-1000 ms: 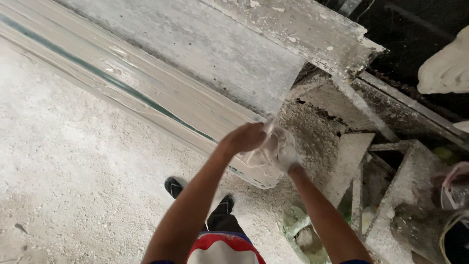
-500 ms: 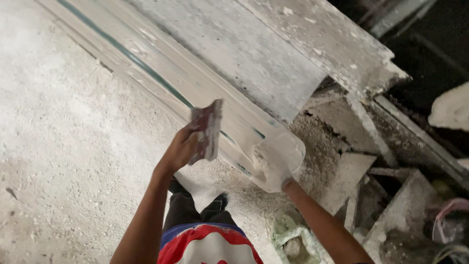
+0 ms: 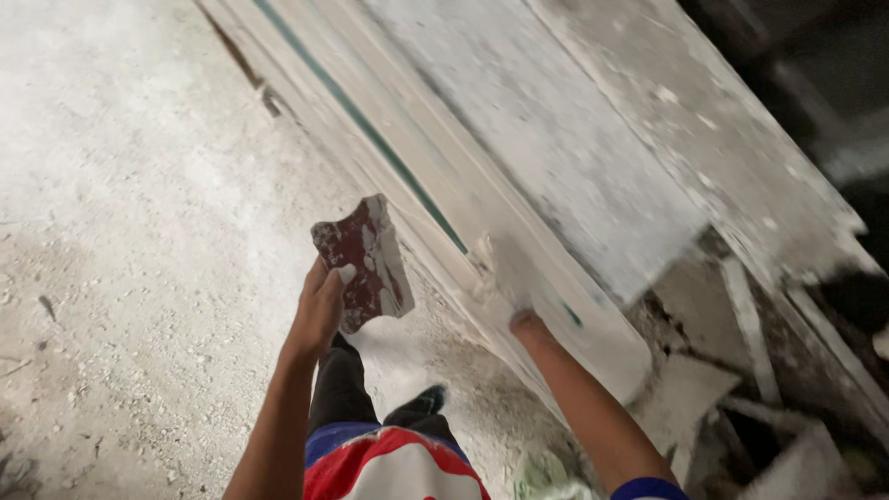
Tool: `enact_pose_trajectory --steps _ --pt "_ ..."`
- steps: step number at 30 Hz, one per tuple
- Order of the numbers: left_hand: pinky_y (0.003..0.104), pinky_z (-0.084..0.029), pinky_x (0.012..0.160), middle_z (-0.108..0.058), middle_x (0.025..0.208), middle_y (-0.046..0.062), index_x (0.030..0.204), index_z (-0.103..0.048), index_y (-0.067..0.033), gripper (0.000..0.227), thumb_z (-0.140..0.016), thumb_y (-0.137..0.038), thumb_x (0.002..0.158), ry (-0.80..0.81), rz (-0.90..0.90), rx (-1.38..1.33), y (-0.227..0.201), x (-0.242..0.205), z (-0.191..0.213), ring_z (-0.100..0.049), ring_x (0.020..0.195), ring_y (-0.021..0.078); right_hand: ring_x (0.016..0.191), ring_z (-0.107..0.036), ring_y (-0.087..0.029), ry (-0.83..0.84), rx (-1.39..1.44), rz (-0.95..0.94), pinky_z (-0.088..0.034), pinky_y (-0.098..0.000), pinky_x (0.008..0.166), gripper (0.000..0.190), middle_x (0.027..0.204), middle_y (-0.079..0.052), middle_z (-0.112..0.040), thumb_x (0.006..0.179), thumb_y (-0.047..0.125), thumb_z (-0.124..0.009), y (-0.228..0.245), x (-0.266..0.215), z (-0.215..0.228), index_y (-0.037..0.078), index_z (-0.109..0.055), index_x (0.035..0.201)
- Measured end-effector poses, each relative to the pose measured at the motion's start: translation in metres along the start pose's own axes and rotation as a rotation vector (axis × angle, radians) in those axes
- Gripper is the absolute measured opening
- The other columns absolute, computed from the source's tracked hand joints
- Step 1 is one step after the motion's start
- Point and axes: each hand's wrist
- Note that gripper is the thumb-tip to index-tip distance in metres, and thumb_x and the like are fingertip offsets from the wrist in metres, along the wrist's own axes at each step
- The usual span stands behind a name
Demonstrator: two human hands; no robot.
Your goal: The person mixes a white paste in a bucket, then pours it onto a long rectangular mold. Using a trowel, they spread and smooth the paste along the mold's grooves. The person repeatedly scrapes excess paste from the trowel and continues smoothing the surface.
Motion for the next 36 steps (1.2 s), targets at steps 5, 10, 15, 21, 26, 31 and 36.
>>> enact_pose_trajectory --steps 5,10,15,21,26,31,36 --pt "0.041 -0.052 0.098 -0.059 0.132 0.021 0.150 -0.039 0.0018 0.056 -0.044 -0.016 0.097 -0.041 -0.031 -0.052 -0.028 0.053 0.075 -0.062 0.114 0.0285 0.129 -0.059 -0.027 0.222 -0.132 -0.384 -0.054 -0.0389 0.102 0.116 0.168 -0.010 -0.030 0.081 0.041 -0.080 0.064 0.157 -0.028 0.011 -0.007 0.167" --pt "0.039 -0.052 0.104 -0.055 0.140 0.020 0.151 -0.034 0.0013 0.057 -0.041 -0.012 0.096 -0.031 -0.024 -0.163 -0.074 0.145 0.169 -0.061 0.123 0.0262 0.136 -0.046 -0.020 0.059 0.089 0.041 -0.055 -0.0389 0.103 0.110 0.164 -0.015 -0.028 0.085 0.036 -0.076 0.126 0.266 -0.078 0.004 -0.005 0.162" --pt "0.039 -0.050 0.106 -0.055 0.142 0.017 0.151 -0.034 0.0013 0.057 -0.040 -0.009 0.096 -0.012 -0.084 -0.173 -0.131 0.217 0.250 -0.060 0.126 0.0240 0.145 -0.046 -0.026 0.088 -0.337 0.148 -0.036 -0.0412 0.120 0.100 0.168 -0.017 -0.038 0.092 0.032 -0.076 0.141 0.422 -0.122 0.004 -0.014 0.167" --pt "0.037 -0.048 0.102 -0.058 0.135 0.016 0.152 -0.038 0.0018 0.055 -0.042 -0.010 0.099 -0.110 -0.119 -0.171 -0.187 0.292 0.335 -0.060 0.116 0.0221 0.140 -0.048 -0.032 0.024 -0.197 0.197 -0.037 -0.0411 0.116 0.101 0.157 -0.022 -0.044 0.089 0.048 -0.066 0.181 0.575 -0.176 0.002 -0.015 0.162" --pt "0.038 -0.049 0.103 -0.059 0.137 0.017 0.152 -0.037 0.0011 0.053 -0.042 -0.010 0.100 -0.154 -0.092 -0.165 -0.224 0.379 0.415 -0.060 0.119 0.0232 0.141 -0.045 -0.038 0.338 -0.611 -0.160 -0.034 -0.0456 0.119 0.086 0.156 -0.025 -0.043 0.096 0.054 -0.061 0.212 0.690 -0.210 0.005 -0.028 0.158" --pt "0.040 -0.047 0.109 -0.053 0.148 0.015 0.156 -0.031 -0.0004 0.059 -0.036 -0.011 0.098 -0.172 -0.168 -0.086 -0.274 0.501 0.493 -0.057 0.131 0.0242 0.142 -0.044 -0.040 0.443 -0.651 -0.227 -0.035 -0.0464 0.118 0.085 0.158 -0.024 -0.039 0.096 0.053 -0.061 0.232 0.840 -0.248 0.006 -0.027 0.158" --pt "0.040 -0.046 0.111 -0.050 0.150 0.016 0.157 -0.028 -0.0028 0.058 -0.037 -0.017 0.101 -0.199 -0.169 -0.141 -0.337 0.605 0.561 -0.055 0.134 0.0251 0.142 -0.043 -0.041 0.493 -0.671 -0.210 -0.035 -0.0472 0.117 0.084 0.159 -0.024 -0.036 0.096 0.051 -0.061 0.241 0.993 -0.293 0.008 -0.026 0.159"
Point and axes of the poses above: each hand's wrist, its own x-axis towards the middle knuckle, its own z-axis out of the back of the hand, y = z × x
